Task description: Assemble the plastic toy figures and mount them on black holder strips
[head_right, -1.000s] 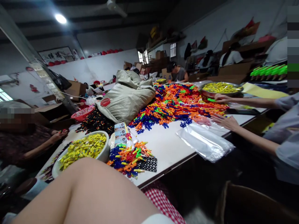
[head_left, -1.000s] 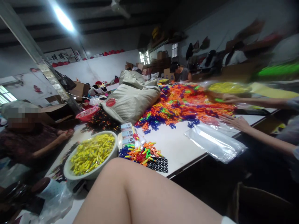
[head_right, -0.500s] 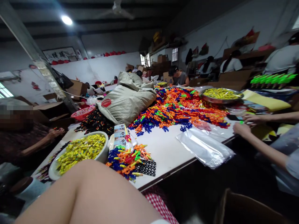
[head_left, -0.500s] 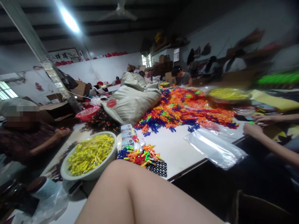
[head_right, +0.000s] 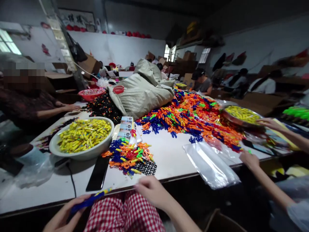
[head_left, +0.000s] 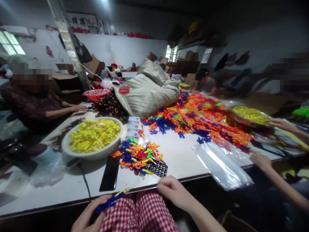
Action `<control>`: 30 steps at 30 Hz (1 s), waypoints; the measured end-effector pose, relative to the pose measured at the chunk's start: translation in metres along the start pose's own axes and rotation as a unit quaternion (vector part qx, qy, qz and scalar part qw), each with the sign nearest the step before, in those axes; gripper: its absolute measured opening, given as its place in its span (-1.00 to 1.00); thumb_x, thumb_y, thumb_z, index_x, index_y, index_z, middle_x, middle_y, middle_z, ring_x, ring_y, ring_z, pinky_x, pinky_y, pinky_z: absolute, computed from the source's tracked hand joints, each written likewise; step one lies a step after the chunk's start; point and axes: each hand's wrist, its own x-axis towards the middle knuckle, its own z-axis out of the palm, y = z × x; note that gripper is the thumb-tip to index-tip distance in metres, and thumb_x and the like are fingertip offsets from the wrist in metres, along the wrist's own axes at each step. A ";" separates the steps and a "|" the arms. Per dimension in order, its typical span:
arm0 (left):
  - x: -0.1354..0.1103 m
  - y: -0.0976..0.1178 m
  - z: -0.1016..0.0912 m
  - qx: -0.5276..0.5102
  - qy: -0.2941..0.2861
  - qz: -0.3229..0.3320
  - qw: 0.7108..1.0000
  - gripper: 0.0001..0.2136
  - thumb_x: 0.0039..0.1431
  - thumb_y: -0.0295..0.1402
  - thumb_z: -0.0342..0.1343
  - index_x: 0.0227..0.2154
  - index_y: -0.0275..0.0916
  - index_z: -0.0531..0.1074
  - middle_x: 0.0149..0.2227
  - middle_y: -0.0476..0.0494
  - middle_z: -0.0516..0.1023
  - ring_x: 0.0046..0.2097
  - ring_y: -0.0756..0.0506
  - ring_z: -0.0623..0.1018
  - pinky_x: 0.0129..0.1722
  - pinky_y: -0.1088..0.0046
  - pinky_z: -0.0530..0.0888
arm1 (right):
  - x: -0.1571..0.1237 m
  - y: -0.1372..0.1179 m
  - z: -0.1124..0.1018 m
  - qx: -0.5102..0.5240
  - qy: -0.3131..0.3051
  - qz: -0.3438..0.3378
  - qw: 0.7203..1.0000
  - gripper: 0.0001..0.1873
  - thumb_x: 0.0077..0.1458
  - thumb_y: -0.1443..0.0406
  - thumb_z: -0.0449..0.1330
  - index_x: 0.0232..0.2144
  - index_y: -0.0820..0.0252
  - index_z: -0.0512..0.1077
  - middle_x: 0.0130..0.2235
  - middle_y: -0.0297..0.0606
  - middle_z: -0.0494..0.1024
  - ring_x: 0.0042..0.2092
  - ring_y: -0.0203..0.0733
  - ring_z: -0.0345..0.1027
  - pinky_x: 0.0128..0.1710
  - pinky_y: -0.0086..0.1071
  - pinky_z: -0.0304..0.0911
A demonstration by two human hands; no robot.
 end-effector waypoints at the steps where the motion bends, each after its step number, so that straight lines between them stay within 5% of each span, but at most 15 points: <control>1: 0.001 -0.001 -0.008 0.005 0.019 -0.011 1.000 -0.75 0.03 -0.07 0.06 -0.29 -0.03 0.48 -0.25 0.02 0.58 -0.21 -0.19 0.56 -0.26 0.32 0.56 | -0.010 0.011 -0.011 0.004 0.062 0.046 0.997 -0.59 -0.07 -0.05 0.08 -0.64 0.13 0.38 -0.66 -0.35 0.28 -0.62 -0.25 0.22 -0.70 -0.37 0.13; 2: 0.004 0.000 -0.013 0.013 0.044 -0.022 0.999 -0.76 0.00 -0.08 0.07 -0.29 -0.01 0.48 -0.26 0.04 0.58 -0.22 -0.19 0.57 -0.26 0.33 0.56 | -0.020 0.022 -0.023 0.014 0.157 0.102 0.982 -0.59 -0.15 -0.09 0.07 -0.71 0.07 0.34 -0.72 -0.36 0.21 -0.67 -0.21 0.15 -0.78 -0.37 0.01; 6: 0.047 0.018 -0.004 0.028 0.114 0.014 0.993 -0.78 0.02 -0.17 0.07 -0.27 -0.07 0.45 -0.19 -0.01 0.57 -0.15 -0.16 0.54 -0.06 0.27 0.47 | -0.042 0.059 -0.069 -0.026 0.215 0.151 0.964 -0.63 -0.34 -0.14 0.02 -0.80 -0.05 0.22 -0.77 -0.35 0.07 -0.75 -0.08 0.05 -0.87 -0.36 -0.24; 10: 0.120 0.033 0.062 0.024 -0.007 0.218 0.976 -0.84 0.07 -0.36 0.00 -0.32 -0.20 0.44 -0.14 -0.17 0.53 -0.06 -0.14 0.48 0.03 0.25 0.36 | 0.000 0.094 -0.079 -0.054 0.260 0.153 0.952 -0.54 -0.25 -0.12 0.00 -0.81 0.06 0.10 -0.76 -0.37 0.06 -0.71 -0.22 0.01 -0.77 -0.33 -0.08; 12: 0.151 0.036 0.097 0.068 -0.049 0.222 0.971 -0.80 0.08 -0.45 -0.07 -0.29 -0.23 0.43 -0.08 -0.22 0.49 0.00 -0.14 0.43 0.07 0.20 0.30 | 0.041 0.111 -0.078 -0.091 0.295 0.116 0.944 -0.53 -0.17 -0.10 -0.01 -0.78 0.10 0.10 -0.72 -0.38 0.10 -0.64 -0.27 0.03 -0.66 -0.34 0.03; 14: 0.176 0.037 0.116 0.140 -0.155 0.211 0.955 -0.76 0.02 -0.44 0.01 -0.21 -0.23 0.41 -0.03 -0.23 0.46 0.05 -0.19 0.38 0.09 0.14 0.25 | 0.089 0.123 -0.080 -0.158 0.295 0.070 0.940 -0.53 -0.09 -0.07 -0.07 -0.74 0.13 0.14 -0.70 -0.38 0.16 -0.59 -0.27 0.08 -0.59 -0.37 0.07; 17: 0.210 0.039 0.101 0.221 -0.250 0.216 0.917 -0.53 -0.04 -0.27 0.14 0.00 -0.16 0.29 0.08 -0.22 0.36 0.13 -0.26 0.29 0.11 0.10 0.17 | 0.163 0.130 -0.090 -0.236 0.282 0.040 0.929 -0.55 0.01 0.01 -0.16 -0.64 0.19 0.28 -0.63 -0.30 0.29 -0.51 -0.22 0.19 -0.51 -0.38 0.13; 20: 0.246 0.030 0.055 0.279 -0.167 0.219 0.920 -0.55 0.10 -0.18 -0.01 0.06 -0.18 0.24 0.10 -0.23 0.33 0.11 -0.23 0.30 0.11 0.19 0.19 | 0.236 0.127 -0.103 -0.283 0.271 0.025 0.920 -0.62 0.02 0.20 -0.12 -0.34 0.29 0.42 -0.32 -0.11 0.47 -0.30 -0.14 0.30 -0.33 -0.36 0.18; 23: 0.276 0.005 0.018 0.385 -0.122 0.098 0.910 -0.57 0.15 -0.24 -0.12 0.06 -0.28 0.24 0.05 -0.35 0.36 0.05 -0.29 0.37 0.01 0.16 0.28 | 0.302 0.124 -0.111 -0.345 0.240 0.003 0.907 -0.58 -0.05 0.36 -0.01 -0.10 0.23 0.39 0.00 -0.05 0.36 -0.05 -0.08 0.21 -0.11 -0.32 0.09; 26: 0.287 -0.025 0.010 0.455 -0.180 -0.009 0.872 -0.50 0.06 -0.27 -0.02 0.10 -0.27 0.19 0.04 -0.39 0.36 -0.01 -0.33 0.42 -0.08 0.15 0.35 | 0.346 0.124 -0.113 -0.392 0.200 -0.006 0.898 -0.65 -0.10 0.41 0.11 -0.20 0.14 0.48 0.09 -0.12 0.29 0.00 -0.04 0.11 -0.05 -0.27 -0.02; 30: 0.287 -0.049 0.020 0.441 -0.197 -0.009 0.875 -0.45 -0.05 -0.33 0.08 0.07 -0.23 0.19 0.03 -0.33 0.37 0.01 -0.30 0.42 -0.07 0.23 0.36 | 0.367 0.124 -0.115 -0.419 0.178 -0.001 0.890 -0.92 -0.12 0.32 0.22 -0.49 0.19 0.51 -0.06 -0.12 0.40 -0.03 -0.03 0.08 -0.07 -0.26 -0.04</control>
